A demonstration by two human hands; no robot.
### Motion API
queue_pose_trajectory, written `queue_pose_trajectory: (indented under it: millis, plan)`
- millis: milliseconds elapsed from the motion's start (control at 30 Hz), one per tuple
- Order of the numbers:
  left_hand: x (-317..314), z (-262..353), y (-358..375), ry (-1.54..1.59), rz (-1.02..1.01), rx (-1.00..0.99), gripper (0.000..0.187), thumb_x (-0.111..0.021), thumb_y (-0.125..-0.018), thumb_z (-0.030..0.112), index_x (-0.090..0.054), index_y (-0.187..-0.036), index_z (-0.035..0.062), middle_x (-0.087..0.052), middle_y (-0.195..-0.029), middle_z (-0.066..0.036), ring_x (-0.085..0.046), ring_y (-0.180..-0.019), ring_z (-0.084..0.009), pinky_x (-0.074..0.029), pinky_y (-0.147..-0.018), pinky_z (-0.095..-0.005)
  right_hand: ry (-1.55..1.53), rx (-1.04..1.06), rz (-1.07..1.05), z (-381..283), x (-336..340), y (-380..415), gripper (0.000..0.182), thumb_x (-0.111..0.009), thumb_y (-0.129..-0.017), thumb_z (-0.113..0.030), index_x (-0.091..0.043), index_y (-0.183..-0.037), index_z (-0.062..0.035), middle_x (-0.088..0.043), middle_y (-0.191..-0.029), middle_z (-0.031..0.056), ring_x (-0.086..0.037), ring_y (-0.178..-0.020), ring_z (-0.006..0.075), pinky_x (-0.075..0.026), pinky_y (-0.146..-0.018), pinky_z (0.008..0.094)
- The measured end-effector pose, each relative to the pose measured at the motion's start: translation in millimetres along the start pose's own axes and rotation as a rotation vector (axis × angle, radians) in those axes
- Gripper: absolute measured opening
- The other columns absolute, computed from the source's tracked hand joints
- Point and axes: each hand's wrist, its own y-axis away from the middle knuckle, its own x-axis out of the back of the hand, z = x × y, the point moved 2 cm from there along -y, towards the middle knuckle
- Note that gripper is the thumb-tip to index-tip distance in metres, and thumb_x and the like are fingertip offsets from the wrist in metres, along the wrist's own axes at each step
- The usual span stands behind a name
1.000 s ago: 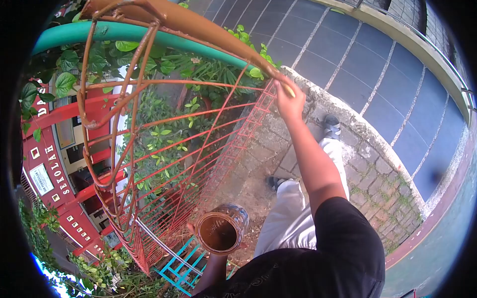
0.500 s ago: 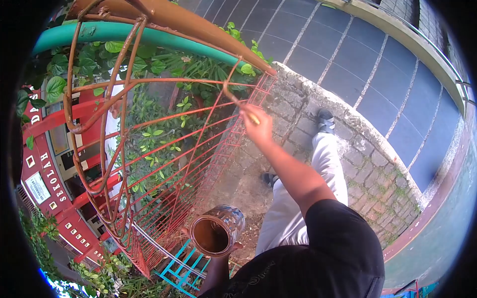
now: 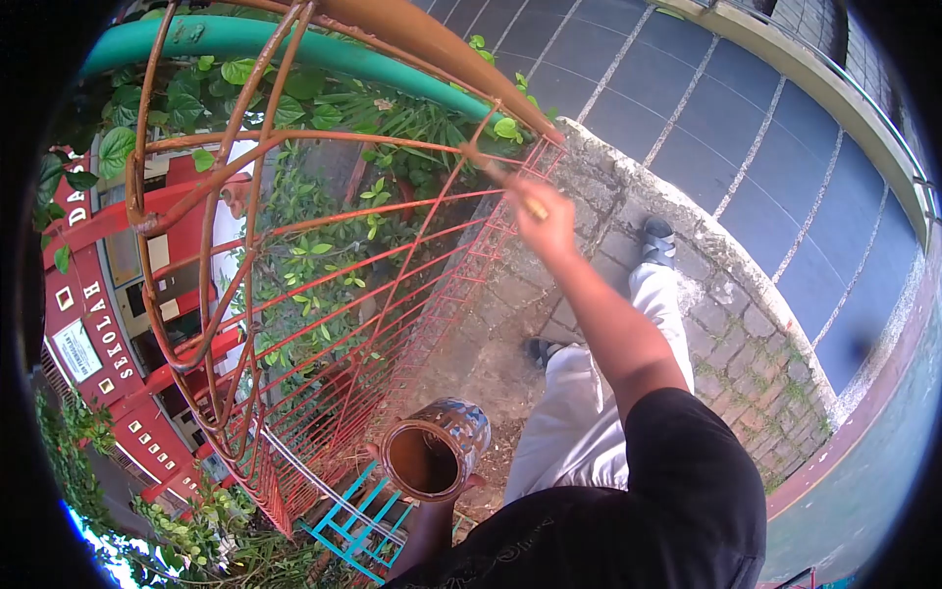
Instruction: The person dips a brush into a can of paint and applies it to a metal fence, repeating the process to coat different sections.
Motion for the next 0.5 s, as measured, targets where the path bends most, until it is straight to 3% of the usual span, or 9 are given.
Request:
queue_pose_trajectory:
  millis: [67, 200, 300, 400, 500]
  plan:
    - [-1, -1, 0, -0.007, -0.007, -0.001, 0.114, -0.051, -0.073, 0.092, -0.019, -0.160, 0.0278, -0.031, -0.162, -0.009, -0.027, -0.150, -0.0345, -0.008, -0.114, -0.0778, 0.012, 0.059, -0.134, -7, -8, 30, 0.019, -0.079, -0.084, -0.003, -0.075, -0.103, -0.0062, -0.076, -0.103, 0.0130, -0.075, -0.094, 0.0240, -0.058, -0.084, 0.0335]
    - [2, -1, 3, -0.037, 0.005, -0.010, 0.116, -0.052, -0.070, 0.093, -0.019, -0.160, 0.0289, -0.030, -0.163, -0.008, -0.025, -0.151, -0.0343, -0.004, -0.115, -0.0774, -0.030, 0.196, -0.357, -14, -16, 48, 0.019, -0.078, -0.083, -0.001, -0.075, -0.101, -0.0067, -0.076, -0.103, 0.0113, -0.074, -0.095, 0.0272, -0.059, -0.083, 0.0367]
    - [6, -2, 7, -0.081, 0.009, -0.040, 0.117, -0.054, -0.069, 0.094, -0.019, -0.160, 0.0297, -0.030, -0.163, -0.007, -0.023, -0.152, -0.0342, -0.001, -0.116, -0.0771, 0.038, 0.077, -0.055, -13, -13, 18, 0.018, -0.079, -0.083, -0.001, -0.075, -0.100, -0.0066, -0.076, -0.103, 0.0121, -0.075, -0.095, 0.0280, -0.059, -0.084, 0.0363]
    - [10, -7, 12, -0.150, -0.009, -0.097, 0.119, -0.055, -0.067, 0.095, -0.019, -0.160, 0.0305, -0.030, -0.164, -0.007, -0.022, -0.152, -0.0341, 0.002, -0.116, -0.0768, 0.035, 0.037, 0.083, -16, -10, 10, 0.018, -0.079, -0.083, -0.003, -0.075, -0.100, -0.0063, -0.076, -0.101, 0.0133, -0.075, -0.093, 0.0290, -0.059, -0.083, 0.0363]
    - [10, -19, 24, 0.075, 0.034, 0.119, 0.116, -0.052, -0.067, 0.096, -0.023, -0.160, 0.0336, -0.030, -0.164, -0.008, -0.021, -0.153, -0.0351, 0.005, -0.116, -0.0762, -0.023, 0.134, -0.218, -26, -25, 49, 0.019, -0.080, -0.083, -0.004, -0.075, -0.101, -0.0055, -0.076, -0.102, 0.0151, -0.075, -0.091, 0.0276, -0.059, -0.082, 0.0358]
